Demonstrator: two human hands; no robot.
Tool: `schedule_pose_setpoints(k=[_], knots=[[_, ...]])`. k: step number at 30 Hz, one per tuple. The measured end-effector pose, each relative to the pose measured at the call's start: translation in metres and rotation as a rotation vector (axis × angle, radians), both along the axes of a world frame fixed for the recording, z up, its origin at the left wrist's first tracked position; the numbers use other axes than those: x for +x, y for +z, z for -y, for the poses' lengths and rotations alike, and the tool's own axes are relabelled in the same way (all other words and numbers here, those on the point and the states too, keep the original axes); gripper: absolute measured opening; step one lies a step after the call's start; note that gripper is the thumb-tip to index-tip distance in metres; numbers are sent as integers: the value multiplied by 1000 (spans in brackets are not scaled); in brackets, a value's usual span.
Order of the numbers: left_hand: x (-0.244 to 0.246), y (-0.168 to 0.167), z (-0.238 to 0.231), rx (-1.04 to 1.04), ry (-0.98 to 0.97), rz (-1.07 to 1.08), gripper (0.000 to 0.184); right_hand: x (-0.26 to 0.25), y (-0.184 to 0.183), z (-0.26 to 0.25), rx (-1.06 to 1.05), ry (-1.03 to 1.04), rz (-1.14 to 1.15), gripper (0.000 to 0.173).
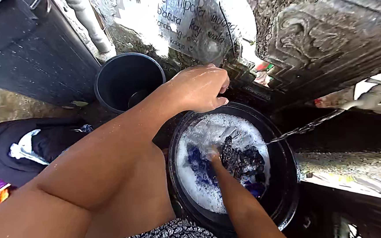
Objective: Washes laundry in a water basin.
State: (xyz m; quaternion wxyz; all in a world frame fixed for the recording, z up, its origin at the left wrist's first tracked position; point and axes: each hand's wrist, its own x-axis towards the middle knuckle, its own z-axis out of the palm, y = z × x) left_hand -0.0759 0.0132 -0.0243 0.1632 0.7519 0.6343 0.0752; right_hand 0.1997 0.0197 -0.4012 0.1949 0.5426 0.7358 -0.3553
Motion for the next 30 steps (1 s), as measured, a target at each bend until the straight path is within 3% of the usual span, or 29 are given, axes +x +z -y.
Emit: schedule_pose_setpoints(k=[2, 6, 9, 12, 14, 18, 19, 22, 24, 27, 28, 30], knots=[[2, -2, 0, -50, -9, -27, 38, -8, 10, 31, 22, -40, 118, 46], [8, -7, 0, -139, -77, -47, 43, 4, -7, 57, 13, 96, 52, 49], [14, -14, -2, -242, -107, -61, 48, -7, 42, 19, -226, 266, 176, 49], [23, -24, -5, -357, -122, -103, 56, -23, 89, -24, -92, 306, -22, 39], [29, -30, -6, -403, -116, -136, 68, -27, 148, -46, -9, 246, -334, 27], [41, -37, -1, -382, -136, -35, 115, -31, 322, -53, 166, 442, -729, 13], [45, -36, 2, -335, -146, 61, 112, -32, 357, -49, 228, 486, -814, 11], [65, -9, 20, -182, -16, 470, 62, -36, 437, -40, 446, 602, -956, 9], [72, 18, 30, -77, 111, 647, 58, -33, 468, -37, 611, 625, -962, 15], [66, 45, 38, 44, 267, 694, 66, -11, 477, -34, 662, 469, -1032, 45], [59, 50, 43, 78, 316, 680, 64, 0, 464, -35, 640, 369, -1089, 50], [41, 60, 56, 145, 377, 658, 52, 26, 408, -37, 572, 153, -1103, 44]])
